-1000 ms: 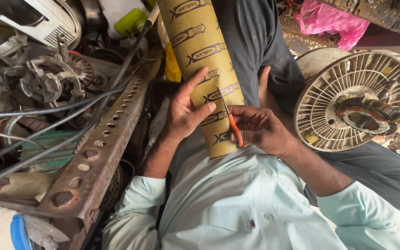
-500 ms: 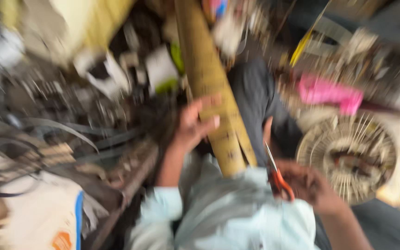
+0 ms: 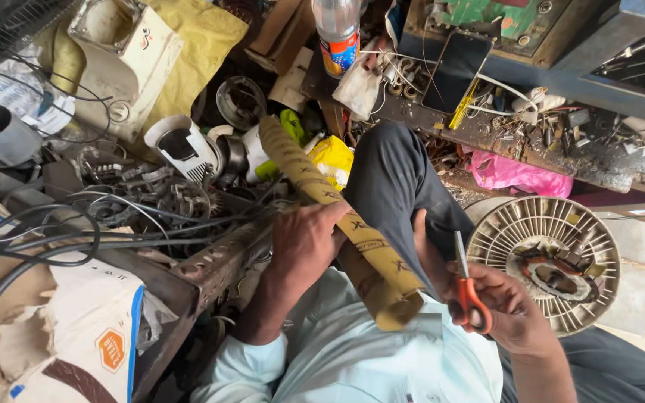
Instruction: The person cuts a strip of cardboard using scissors and wraps it around the stator of a fan motor. They then wind copper wire around the stator, securing it with the cardboard strips.
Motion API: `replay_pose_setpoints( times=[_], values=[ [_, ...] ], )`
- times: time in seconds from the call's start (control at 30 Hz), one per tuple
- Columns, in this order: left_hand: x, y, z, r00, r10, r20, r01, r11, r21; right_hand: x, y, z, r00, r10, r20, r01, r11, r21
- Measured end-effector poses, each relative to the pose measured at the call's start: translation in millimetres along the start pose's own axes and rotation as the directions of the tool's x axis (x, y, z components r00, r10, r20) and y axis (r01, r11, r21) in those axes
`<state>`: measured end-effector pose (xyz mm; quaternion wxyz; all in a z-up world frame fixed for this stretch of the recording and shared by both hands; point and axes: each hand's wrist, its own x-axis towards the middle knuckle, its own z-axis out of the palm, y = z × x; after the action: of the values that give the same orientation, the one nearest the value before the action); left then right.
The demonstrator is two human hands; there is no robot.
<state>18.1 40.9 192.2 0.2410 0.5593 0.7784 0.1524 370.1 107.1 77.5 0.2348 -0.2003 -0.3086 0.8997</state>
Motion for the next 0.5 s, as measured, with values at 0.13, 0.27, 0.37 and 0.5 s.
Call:
replay_pose_setpoints(
  times=[0.13,0.27,0.37,0.5],
  values=[
    [10.2,17.1,3.0,0.844,0.378,-0.381,-0.229,0.895,0.382,-10.6,-3.4,-1.9,0.998,-0.069,0.012,0.069,0.997,0.033],
    [52.3,-4.1,49.6,0.823,0.494,-0.282,-0.504,0.863,0.038,-22.5,8.2,-7.9,0.994,-0.092,-0.055,0.096,0.993,0.067],
    [77.7,-16.1,98.2,0.885,0.332,-0.325,-0.402,0.898,-0.177,-28.5,11.1,-9.0,0.991,-0.130,-0.022,0.131,0.991,0.041],
    [99.1,-14.7,80.8,0.983,-0.185,-0.013,0.090,0.539,-0.838,-28.4,2.0,5.8,0.997,-0.074,-0.013,0.075,0.996,0.057]
  ],
)
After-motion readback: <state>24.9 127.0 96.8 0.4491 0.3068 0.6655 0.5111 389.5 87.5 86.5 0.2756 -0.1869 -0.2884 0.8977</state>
